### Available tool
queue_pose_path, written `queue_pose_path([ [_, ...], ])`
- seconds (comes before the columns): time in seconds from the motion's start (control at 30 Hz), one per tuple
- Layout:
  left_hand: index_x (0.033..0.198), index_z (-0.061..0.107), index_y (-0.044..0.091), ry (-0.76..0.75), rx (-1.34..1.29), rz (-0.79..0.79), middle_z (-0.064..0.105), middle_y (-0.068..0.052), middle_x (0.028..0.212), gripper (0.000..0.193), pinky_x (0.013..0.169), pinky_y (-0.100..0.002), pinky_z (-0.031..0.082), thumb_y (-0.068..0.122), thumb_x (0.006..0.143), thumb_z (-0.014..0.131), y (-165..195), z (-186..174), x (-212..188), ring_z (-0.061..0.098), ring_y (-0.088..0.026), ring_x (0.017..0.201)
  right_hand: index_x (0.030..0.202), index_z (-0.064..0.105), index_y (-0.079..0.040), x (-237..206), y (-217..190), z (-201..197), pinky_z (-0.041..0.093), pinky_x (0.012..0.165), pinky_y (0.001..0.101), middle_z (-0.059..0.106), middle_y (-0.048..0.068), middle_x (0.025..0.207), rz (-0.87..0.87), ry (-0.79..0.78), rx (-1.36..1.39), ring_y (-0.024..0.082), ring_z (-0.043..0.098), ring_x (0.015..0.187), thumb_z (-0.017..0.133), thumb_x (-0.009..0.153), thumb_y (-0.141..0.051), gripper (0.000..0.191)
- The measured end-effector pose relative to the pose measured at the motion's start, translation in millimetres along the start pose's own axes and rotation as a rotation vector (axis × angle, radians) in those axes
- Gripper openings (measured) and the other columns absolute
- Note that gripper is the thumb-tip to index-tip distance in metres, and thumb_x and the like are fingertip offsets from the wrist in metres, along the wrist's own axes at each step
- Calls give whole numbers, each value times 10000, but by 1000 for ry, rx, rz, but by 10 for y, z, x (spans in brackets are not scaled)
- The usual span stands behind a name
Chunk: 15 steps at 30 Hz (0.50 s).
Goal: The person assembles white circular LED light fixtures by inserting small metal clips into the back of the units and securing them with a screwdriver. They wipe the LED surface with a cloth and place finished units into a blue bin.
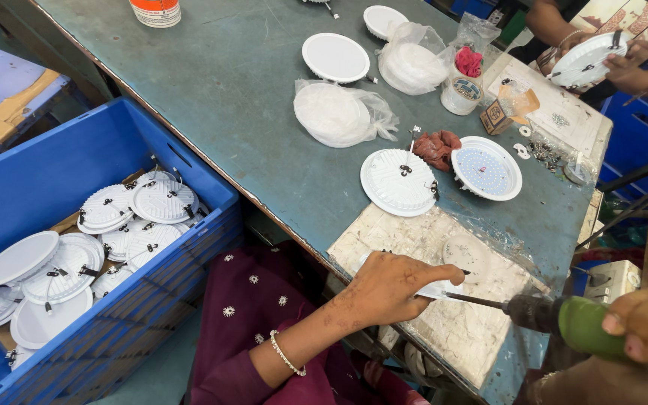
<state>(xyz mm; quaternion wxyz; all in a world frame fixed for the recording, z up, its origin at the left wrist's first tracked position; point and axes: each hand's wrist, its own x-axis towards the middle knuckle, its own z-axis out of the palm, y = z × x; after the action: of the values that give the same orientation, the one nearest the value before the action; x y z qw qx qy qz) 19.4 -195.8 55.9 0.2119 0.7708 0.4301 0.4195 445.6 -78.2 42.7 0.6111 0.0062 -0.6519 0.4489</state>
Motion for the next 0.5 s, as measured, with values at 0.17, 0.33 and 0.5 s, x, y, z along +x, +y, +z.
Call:
queue_pose_path([
  [0.17,1244,627,315,17,5,18,778,15,958,501,598,-389,528,120,789,704,-2,8,2,744,-219,798,888,502,-65,-33,-80,469,504,704,359,485,77,804,6,198,-77,164,494,665,537,1092,-202,249],
  [0.33,1241,631,313,18,2,16,777,16,958,488,599,-385,532,123,799,707,-4,17,-2,744,-218,794,889,475,-77,50,-86,710,466,692,352,460,60,818,16,212,-118,156,485,649,538,1127,-325,349],
  [0.5,1246,629,305,47,-8,38,777,13,961,504,609,-385,529,119,785,711,-19,10,-10,743,-223,808,889,477,-78,77,17,677,473,696,339,466,43,867,-29,156,-60,141,501,662,551,1099,-402,392],
])
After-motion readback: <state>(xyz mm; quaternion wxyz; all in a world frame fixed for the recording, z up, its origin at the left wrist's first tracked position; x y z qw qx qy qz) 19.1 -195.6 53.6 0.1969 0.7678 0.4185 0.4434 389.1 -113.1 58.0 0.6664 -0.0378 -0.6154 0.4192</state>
